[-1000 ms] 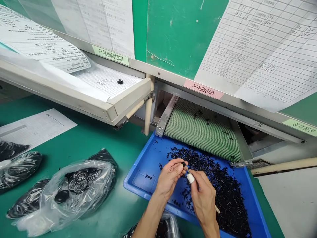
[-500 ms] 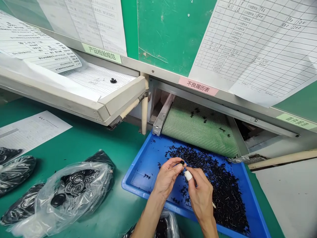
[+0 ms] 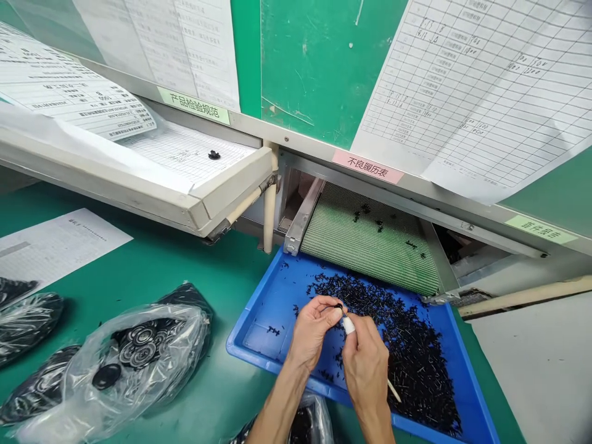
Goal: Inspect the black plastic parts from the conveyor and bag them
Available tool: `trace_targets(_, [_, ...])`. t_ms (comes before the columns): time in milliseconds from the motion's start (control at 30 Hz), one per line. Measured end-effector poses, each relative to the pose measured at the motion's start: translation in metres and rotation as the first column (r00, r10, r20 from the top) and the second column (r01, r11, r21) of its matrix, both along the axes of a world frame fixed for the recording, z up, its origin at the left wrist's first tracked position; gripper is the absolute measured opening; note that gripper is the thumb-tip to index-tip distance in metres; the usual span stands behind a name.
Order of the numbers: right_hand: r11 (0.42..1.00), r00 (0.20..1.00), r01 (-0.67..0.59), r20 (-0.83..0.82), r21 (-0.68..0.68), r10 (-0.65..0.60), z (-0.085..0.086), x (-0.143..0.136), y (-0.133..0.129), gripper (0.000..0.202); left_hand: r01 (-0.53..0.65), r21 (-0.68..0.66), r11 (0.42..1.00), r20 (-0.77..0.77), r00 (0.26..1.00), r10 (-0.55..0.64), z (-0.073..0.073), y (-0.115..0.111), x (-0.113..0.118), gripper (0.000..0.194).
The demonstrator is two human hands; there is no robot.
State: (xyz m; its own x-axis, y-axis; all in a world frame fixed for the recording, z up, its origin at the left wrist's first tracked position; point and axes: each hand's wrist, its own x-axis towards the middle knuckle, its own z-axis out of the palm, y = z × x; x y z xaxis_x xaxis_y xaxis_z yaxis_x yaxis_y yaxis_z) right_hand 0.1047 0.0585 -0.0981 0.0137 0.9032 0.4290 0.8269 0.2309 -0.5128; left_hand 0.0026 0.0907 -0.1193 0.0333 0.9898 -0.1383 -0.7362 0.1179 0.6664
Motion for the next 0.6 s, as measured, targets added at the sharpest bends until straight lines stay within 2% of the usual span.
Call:
trace_targets(100, [0.994,0.994,-0.009,-0.112,-0.105,-0.003,-0.006,0.003,0.004,0.029,0.004,-0.012,1.0,-0.025,1.0,-0.004,-0.002,0.0,0.002,0.021])
trace_targets(200, [0.979,0.973,0.045,-0.215,-0.198,-0.088,-0.011,0.011,0.009,0.03,-0.014,-0.055,0.998,-0.001,1.0,0.014,-0.004,0.001,0.002,0.023])
trace_targets(300, [0.976,0.973,0.075,-0.198,-0.206,-0.116,-0.009,0.028,0.02,0.032,-0.064,-0.174,0.983,0.066,0.995,0.076,-0.007,0.005,0.0,0.024])
trace_targets(400, [0.989,0.988,0.103,-0.104,-0.104,-0.114,0.007,0.053,0.046,0.031,-0.083,-0.315,0.946,0.122,0.984,0.127,-0.01,0.01,-0.004,0.021])
trace_targets(500, [0.989,0.986,0.149,0.079,0.008,-0.149,0.034,0.079,0.091,0.032,-0.094,-0.42,0.903,0.14,0.976,0.166,-0.011,0.013,-0.007,0.016])
trace_targets(600, [0.986,0.96,0.168,0.229,-0.021,-0.159,0.062,0.094,0.146,0.033,-0.113,-0.45,0.886,0.147,0.969,0.199,-0.011,0.013,-0.007,0.019])
